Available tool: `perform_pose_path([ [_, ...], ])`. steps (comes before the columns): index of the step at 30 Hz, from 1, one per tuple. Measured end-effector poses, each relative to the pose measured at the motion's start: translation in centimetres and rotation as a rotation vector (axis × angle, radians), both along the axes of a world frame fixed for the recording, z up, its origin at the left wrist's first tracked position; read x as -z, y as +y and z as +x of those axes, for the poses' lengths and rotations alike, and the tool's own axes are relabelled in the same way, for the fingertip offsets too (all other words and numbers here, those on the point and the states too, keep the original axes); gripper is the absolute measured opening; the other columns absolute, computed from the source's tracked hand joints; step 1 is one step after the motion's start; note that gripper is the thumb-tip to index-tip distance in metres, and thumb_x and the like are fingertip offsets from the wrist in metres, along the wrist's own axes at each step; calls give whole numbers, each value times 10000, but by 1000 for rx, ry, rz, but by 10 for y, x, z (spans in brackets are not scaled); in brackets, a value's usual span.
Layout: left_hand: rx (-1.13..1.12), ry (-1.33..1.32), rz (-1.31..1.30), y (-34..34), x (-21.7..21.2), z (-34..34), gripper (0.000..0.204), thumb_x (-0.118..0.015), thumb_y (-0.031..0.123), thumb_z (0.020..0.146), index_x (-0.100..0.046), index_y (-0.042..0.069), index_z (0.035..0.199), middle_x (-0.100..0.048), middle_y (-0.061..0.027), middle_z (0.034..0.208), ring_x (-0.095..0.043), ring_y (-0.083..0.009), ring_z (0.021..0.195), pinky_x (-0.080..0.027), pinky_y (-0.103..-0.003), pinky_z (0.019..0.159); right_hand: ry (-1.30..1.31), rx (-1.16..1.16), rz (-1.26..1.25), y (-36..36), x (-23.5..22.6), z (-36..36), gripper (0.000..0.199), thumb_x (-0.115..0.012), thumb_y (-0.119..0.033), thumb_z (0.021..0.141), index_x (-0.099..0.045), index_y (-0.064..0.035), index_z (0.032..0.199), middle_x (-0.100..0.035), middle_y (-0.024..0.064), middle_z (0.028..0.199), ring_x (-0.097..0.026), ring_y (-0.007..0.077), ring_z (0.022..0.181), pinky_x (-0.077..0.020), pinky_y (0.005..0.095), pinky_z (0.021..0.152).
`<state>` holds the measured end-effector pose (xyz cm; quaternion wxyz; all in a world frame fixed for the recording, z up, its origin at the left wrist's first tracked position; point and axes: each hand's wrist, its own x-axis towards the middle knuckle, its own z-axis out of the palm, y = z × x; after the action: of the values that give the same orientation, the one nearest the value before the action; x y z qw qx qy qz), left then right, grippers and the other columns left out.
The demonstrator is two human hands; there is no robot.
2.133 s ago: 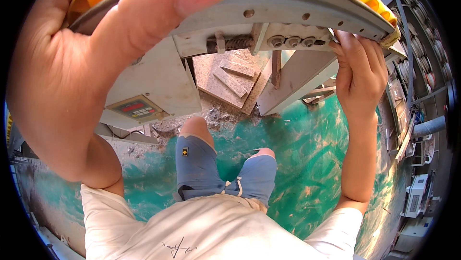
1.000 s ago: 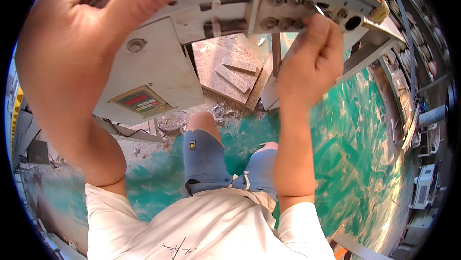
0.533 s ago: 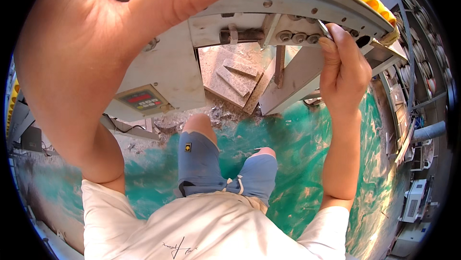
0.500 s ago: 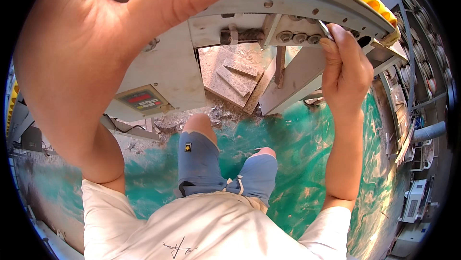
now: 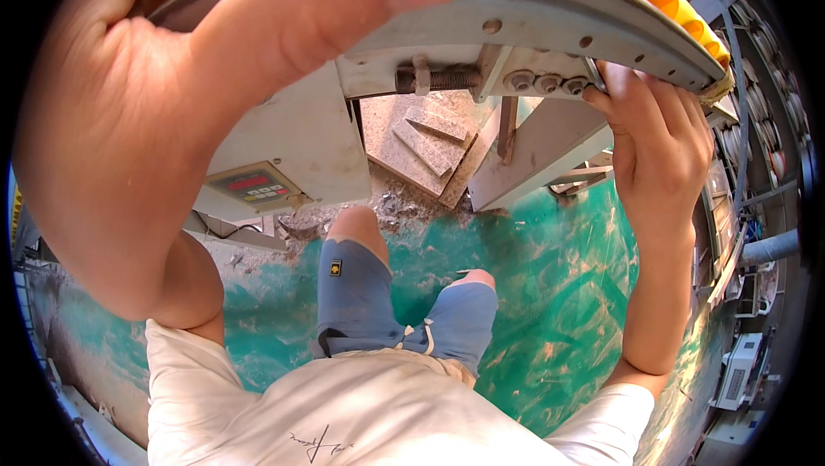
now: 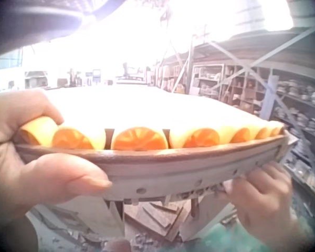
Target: The person uses an allen wrench to loosen and remove screws from a metal component on a machinery line, then uses a brush to clean the component.
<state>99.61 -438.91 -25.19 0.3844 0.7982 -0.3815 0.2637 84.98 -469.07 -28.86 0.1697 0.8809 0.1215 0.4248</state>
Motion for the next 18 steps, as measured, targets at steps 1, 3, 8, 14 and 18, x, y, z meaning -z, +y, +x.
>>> perform_pose_path([
  [1,-3,-13,11,2,0,1,523,-817,403,887,-667,45,1237,-681,-52,1014,-667,-114,904,-533,-245,805,-4,-4,8,-2,0,1,351,-794,-10,795,-732,-39,1139,-725,121,922,-688,328,839,-540,401,767],
  [3,-26,25,25,0,-2,-1,551,-818,427,880,-663,53,1255,-683,-53,1024,-671,-121,915,-538,-253,816,-25,-32,36,-4,4,4,319,-796,-21,805,-732,-35,1118,-731,113,913,-689,325,833,-538,391,768],
  [8,-117,45,-11,-1,1,-6,645,-831,496,847,-651,62,1289,-685,-55,1039,-677,-129,927,-549,-275,843,-173,-107,34,-12,10,16,323,-889,-175,706,-721,-51,952,-712,74,787,-672,269,703,-523,361,662],
  [14,-134,-58,28,-1,3,-5,643,-823,500,853,-655,60,1290,-702,-77,1070,-688,-143,954,-554,-287,862,-139,-126,72,-17,11,8,202,-848,-85,784,-746,-15,944,-750,88,846,-702,253,774,-540,333,730],
  [18,-136,-356,250,18,-7,5,658,-834,447,849,-639,31,1322,-706,-128,1176,-700,-190,1042,-551,-305,936,-112,-170,107,-13,7,9,216,-848,-99,782,-748,-14,953,-741,96,843,-695,255,751,-539,333,707],
])
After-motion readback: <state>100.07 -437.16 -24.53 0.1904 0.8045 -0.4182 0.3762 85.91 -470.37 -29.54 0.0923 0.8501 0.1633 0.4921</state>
